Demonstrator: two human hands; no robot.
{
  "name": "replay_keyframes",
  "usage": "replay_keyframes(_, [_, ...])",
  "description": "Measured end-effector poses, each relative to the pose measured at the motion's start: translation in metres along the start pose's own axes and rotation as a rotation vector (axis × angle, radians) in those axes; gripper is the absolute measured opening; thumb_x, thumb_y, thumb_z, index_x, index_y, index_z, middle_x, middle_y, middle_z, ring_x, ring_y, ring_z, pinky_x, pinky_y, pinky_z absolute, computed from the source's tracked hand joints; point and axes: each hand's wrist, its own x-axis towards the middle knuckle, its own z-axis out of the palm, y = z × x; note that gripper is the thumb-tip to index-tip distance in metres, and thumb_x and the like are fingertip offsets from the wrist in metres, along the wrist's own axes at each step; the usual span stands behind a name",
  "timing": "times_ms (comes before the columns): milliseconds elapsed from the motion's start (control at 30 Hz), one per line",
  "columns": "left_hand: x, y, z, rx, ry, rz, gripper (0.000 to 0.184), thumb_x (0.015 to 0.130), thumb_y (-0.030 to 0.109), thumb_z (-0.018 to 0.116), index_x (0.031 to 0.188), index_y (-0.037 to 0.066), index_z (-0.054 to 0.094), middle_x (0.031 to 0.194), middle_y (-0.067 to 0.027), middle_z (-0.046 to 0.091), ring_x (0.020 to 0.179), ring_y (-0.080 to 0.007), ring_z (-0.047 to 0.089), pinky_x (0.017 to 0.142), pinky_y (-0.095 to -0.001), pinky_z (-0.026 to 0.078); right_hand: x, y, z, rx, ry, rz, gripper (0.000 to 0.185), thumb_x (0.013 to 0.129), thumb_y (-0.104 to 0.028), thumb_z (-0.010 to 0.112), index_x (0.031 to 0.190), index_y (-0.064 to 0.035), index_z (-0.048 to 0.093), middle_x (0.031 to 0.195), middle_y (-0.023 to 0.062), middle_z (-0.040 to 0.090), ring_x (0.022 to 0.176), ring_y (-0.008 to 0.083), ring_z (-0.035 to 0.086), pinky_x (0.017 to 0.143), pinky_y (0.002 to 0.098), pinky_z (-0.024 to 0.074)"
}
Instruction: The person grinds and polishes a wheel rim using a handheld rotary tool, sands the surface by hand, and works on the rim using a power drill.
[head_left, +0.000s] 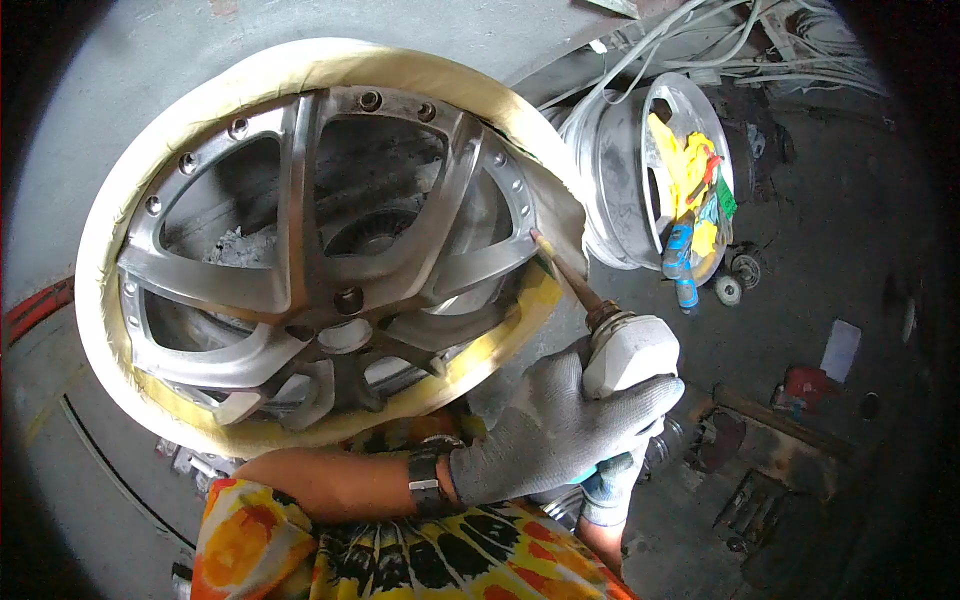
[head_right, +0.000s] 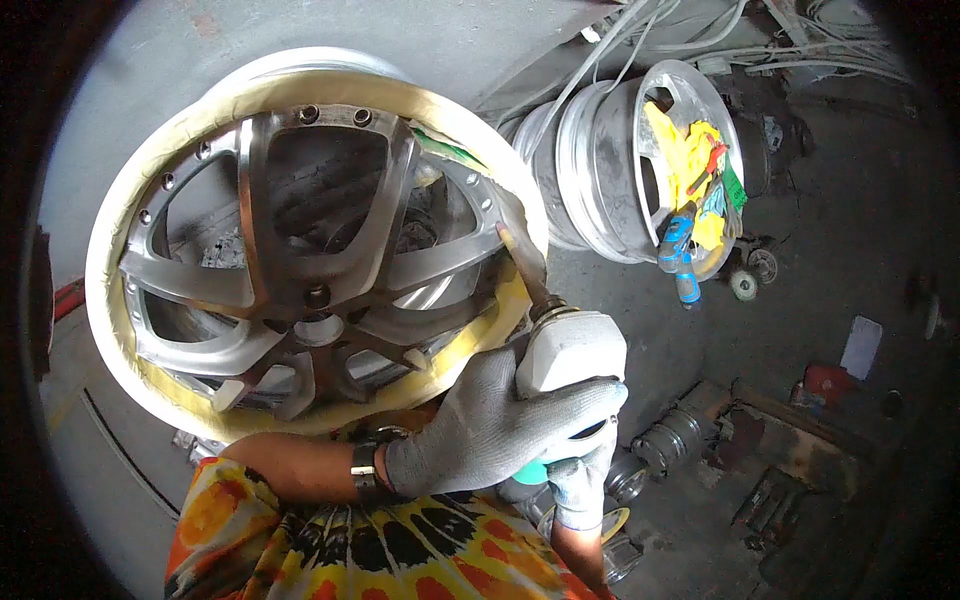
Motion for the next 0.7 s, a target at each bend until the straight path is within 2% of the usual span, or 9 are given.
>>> replay_keyframes(33, [-0.002, 0.0, 0.0, 0.0, 0.0, 0.0, 0.032, 0.092, 0.025, 0.078, 0.117, 0.007, 0.071, 0.105, -0.0169, 0.073, 0.09, -0.0252, 0.076, 0.073, -0.0368, 0.06, 0.002, 0.0, -0.001, 0.001, 0.0, 0.0, 0.088, 0.065, -0.034, 0.093, 0.138, -0.0014, 0.057, 0.133, 0.0146, 0.065, 0.122, 0.0274, 0.064, 0.108, 0.0428, 0.0488])
replay_keyframes(100, [-0.001, 0.012, -0.006, -0.366, 0.032, -0.291, 0.033, 0.09, 0.021, 0.078, 0.121, 0.013, 0.072, 0.115, -0.018, 0.07, 0.094, -0.0293, 0.075, 0.075, -0.037, 0.06, 0.009, -0.001, -0.003, 0.01, 0.009, -0.006, 0.089, 0.065, -0.034, 0.094, 0.138, -0.0014, 0.057, 0.133, 0.0146, 0.065, 0.122, 0.0274, 0.064, 0.108, 0.0429, 0.0488])
replay_keyframes(133, [-0.005, 0.008, -0.007, -0.364, 0.028, -0.292, 0.033, 0.09, 0.021, 0.078, 0.121, 0.013, 0.072, 0.115, -0.018, 0.07, 0.094, -0.0293, 0.075, 0.075, -0.037, 0.06, 0.009, -0.002, -0.003, 0.004, 0.006, -0.008, 0.089, 0.064, -0.034, 0.094, 0.138, -0.0014, 0.057, 0.133, 0.0146, 0.065, 0.122, 0.0274, 0.064, 0.108, 0.0429, 0.0488])
replay_keyframes(200, [-0.016, 0.0, -0.01, -0.238, 0.007, -0.008, 0.033, 0.088, 0.019, 0.079, 0.12, 0.013, 0.073, 0.116, -0.0167, 0.07, 0.099, -0.0307, 0.073, 0.08, -0.04, 0.06, 0.005, -0.005, -0.001, -0.017, -0.01, -0.005, 0.089, 0.064, -0.034, 0.094, 0.138, -0.0015, 0.057, 0.133, 0.0146, 0.065, 0.122, 0.0273, 0.064, 0.108, 0.0429, 0.0487])
replay_keyframes(333, [-0.028, 0.009, -0.024, -0.015, -0.035, 0.056, 0.033, 0.087, 0.017, 0.08, 0.118, 0.011, 0.073, 0.119, -0.0208, 0.067, 0.108, -0.0335, 0.07, 0.091, -0.0448, 0.058, -0.013, -0.01, 0.003, -0.059, -0.052, -0.001, 0.09, 0.064, -0.034, 0.095, 0.138, -0.0015, 0.057, 0.134, 0.0145, 0.065, 0.122, 0.0273, 0.064, 0.108, 0.0429, 0.0487])
replay_keyframes(367, [-0.028, 0.012, -0.024, -0.016, -0.039, 0.055, 0.033, 0.087, 0.017, 0.08, 0.118, 0.011, 0.073, 0.119, -0.0208, 0.067, 0.108, -0.0335, 0.07, 0.091, -0.0448, 0.058, -0.014, -0.008, 0.0, -0.117, -0.067, -0.069, 0.091, 0.063, -0.036, 0.095, 0.138, -0.0016, 0.057, 0.133, 0.0148, 0.065, 0.122, 0.0274, 0.064, 0.107, 0.043, 0.0486])
replay_keyframes(433, [-0.029, 0.015, -0.025, -0.305, 0.009, -0.226, 0.036, 0.087, 0.019, 0.081, 0.12, 0.007, 0.071, 0.118, -0.0208, 0.068, 0.107, -0.0344, 0.07, 0.094, -0.0429, 0.057, -0.016, -0.002, -0.005, -0.236, -0.099, -0.206, 0.093, 0.061, -0.041, 0.094, 0.137, -0.0018, 0.058, 0.133, 0.0152, 0.065, 0.121, 0.0276, 0.064, 0.105, 0.0432, 0.0483])
replay_keyframes(567, [-0.024, 0.011, -0.027, -0.366, -0.033, -0.249, 0.044, 0.089, 0.019, 0.08, 0.125, 0.0, 0.065, 0.119, -0.0179, 0.068, 0.107, -0.0311, 0.07, 0.096, -0.0401, 0.055, -0.01, 0.005, -0.001, -0.139, -0.06, -0.183, 0.092, 0.064, -0.043, 0.094, 0.138, -0.002, 0.057, 0.133, 0.0157, 0.064, 0.123, 0.0296, 0.063, 0.107, 0.0445, 0.047])
replay_keyframes(700, [-0.025, 0.006, -0.029, -0.142, -0.088, -0.085, 0.046, 0.09, 0.019, 0.079, 0.125, -0.005, 0.062, 0.119, -0.016, 0.069, 0.106, -0.0256, 0.071, 0.095, -0.0374, 0.055, -0.013, 0.012, 0.005, 0.008, -0.009, -0.124, 0.092, 0.066, -0.046, 0.093, 0.139, -0.0023, 0.057, 0.133, 0.0162, 0.064, 0.124, 0.0316, 0.063, 0.108, 0.0459, 0.0456])
